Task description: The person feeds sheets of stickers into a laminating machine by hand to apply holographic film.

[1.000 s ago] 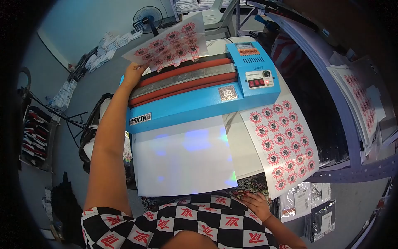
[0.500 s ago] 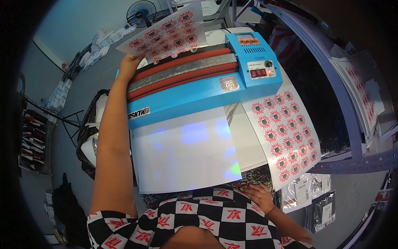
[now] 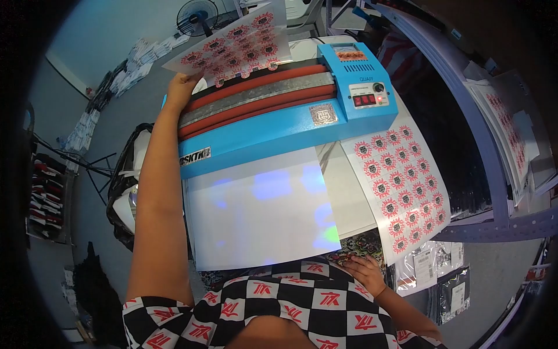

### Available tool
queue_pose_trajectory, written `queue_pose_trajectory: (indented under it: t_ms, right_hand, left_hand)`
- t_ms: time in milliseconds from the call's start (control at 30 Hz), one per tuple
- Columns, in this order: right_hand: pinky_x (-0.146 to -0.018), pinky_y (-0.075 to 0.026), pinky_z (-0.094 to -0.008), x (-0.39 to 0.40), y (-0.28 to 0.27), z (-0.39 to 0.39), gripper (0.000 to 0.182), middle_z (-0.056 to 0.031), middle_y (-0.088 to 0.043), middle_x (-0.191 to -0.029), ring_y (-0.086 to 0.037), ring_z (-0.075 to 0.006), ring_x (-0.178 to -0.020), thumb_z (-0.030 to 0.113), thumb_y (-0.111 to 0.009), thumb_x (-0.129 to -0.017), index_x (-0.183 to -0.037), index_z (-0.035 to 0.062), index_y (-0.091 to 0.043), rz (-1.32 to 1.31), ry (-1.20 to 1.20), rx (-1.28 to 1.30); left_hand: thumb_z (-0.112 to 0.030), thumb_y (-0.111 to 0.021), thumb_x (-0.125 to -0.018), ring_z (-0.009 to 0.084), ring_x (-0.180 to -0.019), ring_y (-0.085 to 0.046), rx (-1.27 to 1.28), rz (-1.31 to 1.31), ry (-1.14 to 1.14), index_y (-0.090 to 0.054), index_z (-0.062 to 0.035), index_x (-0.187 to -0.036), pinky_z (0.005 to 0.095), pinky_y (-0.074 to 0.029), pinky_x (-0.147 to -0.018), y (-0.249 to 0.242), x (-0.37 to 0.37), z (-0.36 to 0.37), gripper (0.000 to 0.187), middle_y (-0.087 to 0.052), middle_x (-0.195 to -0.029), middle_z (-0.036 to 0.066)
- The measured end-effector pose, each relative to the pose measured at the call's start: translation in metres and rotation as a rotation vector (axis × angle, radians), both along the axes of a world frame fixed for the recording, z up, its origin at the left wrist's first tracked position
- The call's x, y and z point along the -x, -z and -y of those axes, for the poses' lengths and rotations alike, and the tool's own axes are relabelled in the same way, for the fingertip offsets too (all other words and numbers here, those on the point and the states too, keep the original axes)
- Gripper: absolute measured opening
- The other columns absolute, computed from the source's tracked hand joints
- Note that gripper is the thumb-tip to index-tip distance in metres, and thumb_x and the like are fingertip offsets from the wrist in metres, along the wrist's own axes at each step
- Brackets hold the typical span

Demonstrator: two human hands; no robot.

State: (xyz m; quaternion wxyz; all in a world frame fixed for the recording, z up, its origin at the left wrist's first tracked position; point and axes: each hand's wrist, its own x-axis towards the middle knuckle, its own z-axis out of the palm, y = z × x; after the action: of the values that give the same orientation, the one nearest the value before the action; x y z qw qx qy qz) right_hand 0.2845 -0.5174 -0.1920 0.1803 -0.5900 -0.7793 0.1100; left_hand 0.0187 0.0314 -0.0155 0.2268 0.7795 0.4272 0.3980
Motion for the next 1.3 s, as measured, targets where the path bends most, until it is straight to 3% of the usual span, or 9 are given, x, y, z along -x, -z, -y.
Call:
queue_pose_trajectory:
  t_ms: [1300]
  right_hand:
    - [-0.096, -0.025, -0.0381, 0.001, 0.002, -0.001, 0.029, 0.0040, -0.055, -0.112, -0.043, -0.0149, -0.112, 0.016, -0.046, -0.076, -0.102, 0.0175, -0.060, 0.015, 0.000, -0.017]
  left_hand:
    - [-0.019, -0.062, -0.078, 0.0145, -0.086, -0.057, 0.051, -0.029, -0.032, -0.060, -0.0047, -0.097, 0.0259, -0.040, -0.077, -0.008, -0.001, 0.009, 0.024, -0.063, -0.090, 0.007]
